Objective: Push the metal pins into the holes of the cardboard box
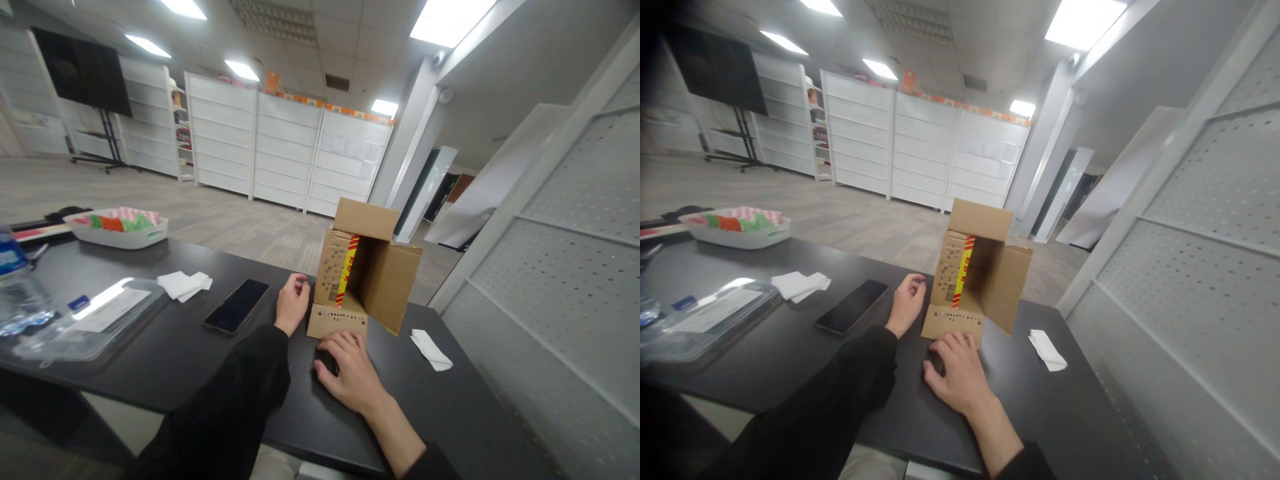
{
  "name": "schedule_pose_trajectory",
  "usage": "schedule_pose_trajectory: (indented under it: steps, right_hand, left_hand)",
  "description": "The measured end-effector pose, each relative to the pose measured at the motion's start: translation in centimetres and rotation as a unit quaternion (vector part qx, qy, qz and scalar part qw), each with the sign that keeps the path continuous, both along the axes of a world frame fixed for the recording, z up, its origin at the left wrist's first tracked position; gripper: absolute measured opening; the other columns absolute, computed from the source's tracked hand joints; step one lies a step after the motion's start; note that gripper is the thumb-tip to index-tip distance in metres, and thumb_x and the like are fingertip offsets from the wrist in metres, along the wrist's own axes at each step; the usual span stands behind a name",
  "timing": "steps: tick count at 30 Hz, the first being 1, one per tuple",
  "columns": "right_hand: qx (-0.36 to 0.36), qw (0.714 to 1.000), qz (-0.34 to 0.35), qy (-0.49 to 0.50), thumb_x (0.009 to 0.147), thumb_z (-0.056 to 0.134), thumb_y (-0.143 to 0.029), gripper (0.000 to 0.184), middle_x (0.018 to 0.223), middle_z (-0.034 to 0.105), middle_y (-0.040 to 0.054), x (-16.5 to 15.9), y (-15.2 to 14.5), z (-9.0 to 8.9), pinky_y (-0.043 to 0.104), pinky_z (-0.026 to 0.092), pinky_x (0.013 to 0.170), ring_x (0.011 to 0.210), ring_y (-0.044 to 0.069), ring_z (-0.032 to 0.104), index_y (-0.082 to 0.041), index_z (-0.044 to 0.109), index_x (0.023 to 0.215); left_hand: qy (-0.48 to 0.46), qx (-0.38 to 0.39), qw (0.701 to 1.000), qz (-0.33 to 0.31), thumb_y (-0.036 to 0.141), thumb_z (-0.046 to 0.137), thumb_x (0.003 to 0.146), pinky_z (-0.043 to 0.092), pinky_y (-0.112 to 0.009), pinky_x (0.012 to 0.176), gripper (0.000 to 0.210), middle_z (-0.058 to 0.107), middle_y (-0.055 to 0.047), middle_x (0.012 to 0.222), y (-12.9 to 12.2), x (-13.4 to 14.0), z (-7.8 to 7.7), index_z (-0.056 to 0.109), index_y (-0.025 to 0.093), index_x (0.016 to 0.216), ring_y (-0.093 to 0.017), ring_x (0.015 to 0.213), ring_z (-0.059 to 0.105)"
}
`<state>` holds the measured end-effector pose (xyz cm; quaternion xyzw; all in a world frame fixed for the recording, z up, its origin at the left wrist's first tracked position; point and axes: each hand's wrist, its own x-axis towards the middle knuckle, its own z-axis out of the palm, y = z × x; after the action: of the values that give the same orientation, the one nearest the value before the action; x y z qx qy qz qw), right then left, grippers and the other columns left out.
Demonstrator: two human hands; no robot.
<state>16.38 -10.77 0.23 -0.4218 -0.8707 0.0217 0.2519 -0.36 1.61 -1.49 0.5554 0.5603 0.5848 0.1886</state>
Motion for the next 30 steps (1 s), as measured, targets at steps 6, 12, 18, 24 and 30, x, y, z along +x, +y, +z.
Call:
schedule_pose_trajectory:
  steps: [6,12,18,24,30]
  right_hand:
    - [0.012,0.999,0.011,0.043,0.098,0.044,-0.024,0.019,0.093,0.069,0.0034,0.0,0.6,0.0,0.038,0.036,0.088,0.093,0.02,0.058,-0.023,0.063,0.095]
    - [0.042,0.974,-0.03,0.219,0.1,0.04,-0.031,0.025,0.093,0.069,0.0066,0.6,2.7,-0.8,0.035,0.044,0.081,0.09,0.021,0.062,-0.021,0.063,0.096]
    - [0.03,0.929,-0.089,0.359,0.098,0.041,-0.04,0.031,0.082,0.067,0.0059,0.0,4.9,-0.9,0.034,0.049,0.076,0.079,0.021,0.064,-0.019,0.064,0.094]
    - [0.018,0.918,-0.11,0.38,0.097,0.042,-0.043,0.034,0.082,0.069,0.0071,-0.1,5.5,-1.4,0.035,0.049,0.077,0.079,0.021,0.064,-0.018,0.065,0.094]
    - [0.025,0.924,-0.112,0.365,0.098,0.043,-0.04,0.032,0.082,0.069,0.006,0.0,5.6,-1.6,0.033,0.047,0.076,0.079,0.02,0.064,-0.017,0.065,0.094]
  left_hand:
    - [-0.01,0.003,1.0,0.004,0.028,0.05,0.086,0.039,-0.023,0.06,0.016,0.062,0.002,0.069,0.0,0.0,0.2,0.059,0.021,0.097,-0.013,0.062,0.057]
    - [-0.014,0.0,1.0,0.003,0.028,0.05,0.086,0.04,-0.023,0.062,0.016,0.063,0.001,0.07,-0.2,0.1,0.5,0.059,0.021,0.098,-0.013,0.063,0.058]
    - [-0.013,0.003,1.0,0.002,0.028,0.05,0.086,0.04,-0.023,0.061,0.017,0.063,0.001,0.07,-0.4,0.1,0.6,0.059,0.021,0.098,-0.013,0.063,0.057]
    - [-0.018,0.001,1.0,-0.002,0.029,0.05,0.087,0.039,-0.022,0.06,0.018,0.062,0.001,0.069,-0.3,0.2,0.4,0.059,0.021,0.099,-0.012,0.061,0.056]
    - [-0.028,0.009,1.0,-0.009,0.03,0.05,0.087,0.038,-0.022,0.059,0.018,0.061,0.002,0.068,-0.3,0.2,0.4,0.059,0.021,0.1,-0.012,0.061,0.055]
